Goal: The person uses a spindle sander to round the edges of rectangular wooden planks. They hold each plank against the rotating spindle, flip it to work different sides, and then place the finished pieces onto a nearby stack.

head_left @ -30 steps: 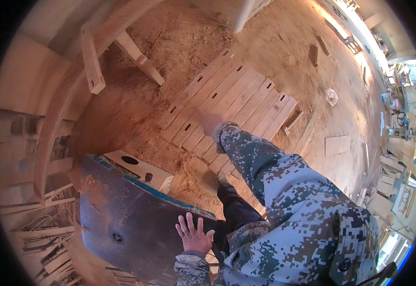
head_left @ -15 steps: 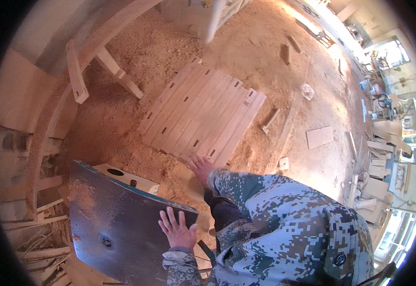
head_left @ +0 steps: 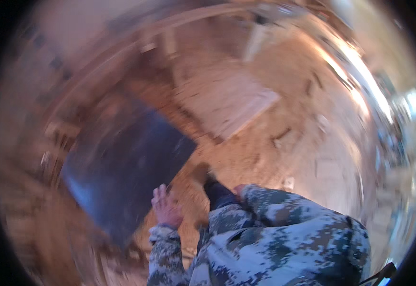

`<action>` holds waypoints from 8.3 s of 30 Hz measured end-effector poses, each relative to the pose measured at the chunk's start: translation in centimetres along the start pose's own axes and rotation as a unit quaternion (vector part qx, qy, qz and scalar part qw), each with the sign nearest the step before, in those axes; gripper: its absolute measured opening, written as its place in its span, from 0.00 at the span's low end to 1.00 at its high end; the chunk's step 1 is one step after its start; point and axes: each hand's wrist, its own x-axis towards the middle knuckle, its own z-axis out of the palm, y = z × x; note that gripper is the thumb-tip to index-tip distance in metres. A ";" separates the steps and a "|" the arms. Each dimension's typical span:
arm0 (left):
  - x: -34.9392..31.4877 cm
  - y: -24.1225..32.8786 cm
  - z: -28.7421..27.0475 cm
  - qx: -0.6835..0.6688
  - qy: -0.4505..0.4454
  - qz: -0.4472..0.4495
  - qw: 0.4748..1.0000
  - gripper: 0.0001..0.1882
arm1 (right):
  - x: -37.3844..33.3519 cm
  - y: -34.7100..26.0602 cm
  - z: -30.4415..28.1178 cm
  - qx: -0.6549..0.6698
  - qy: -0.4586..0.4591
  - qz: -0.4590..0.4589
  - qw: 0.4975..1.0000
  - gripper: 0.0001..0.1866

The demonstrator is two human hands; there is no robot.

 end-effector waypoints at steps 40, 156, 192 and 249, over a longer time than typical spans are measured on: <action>-58.9 7.1 15.9 -0.187 0.324 -0.818 0.437 0.36 | 2.7 3.1 -17.1 -0.023 -0.050 0.068 0.996 0.16; 4.0 -4.6 -10.7 -0.175 0.248 0.086 0.949 0.20 | -1.5 -25.1 -10.2 -0.208 0.359 -0.348 0.841 0.51; 14.1 -14.9 -11.9 -0.226 0.233 0.065 0.944 0.07 | -2.3 -32.2 -13.7 -0.109 0.387 -0.197 0.894 0.42; 7.8 -15.4 -12.5 -0.176 0.252 0.025 0.951 0.15 | -3.0 -33.7 -12.8 -0.072 0.338 -0.285 0.894 0.38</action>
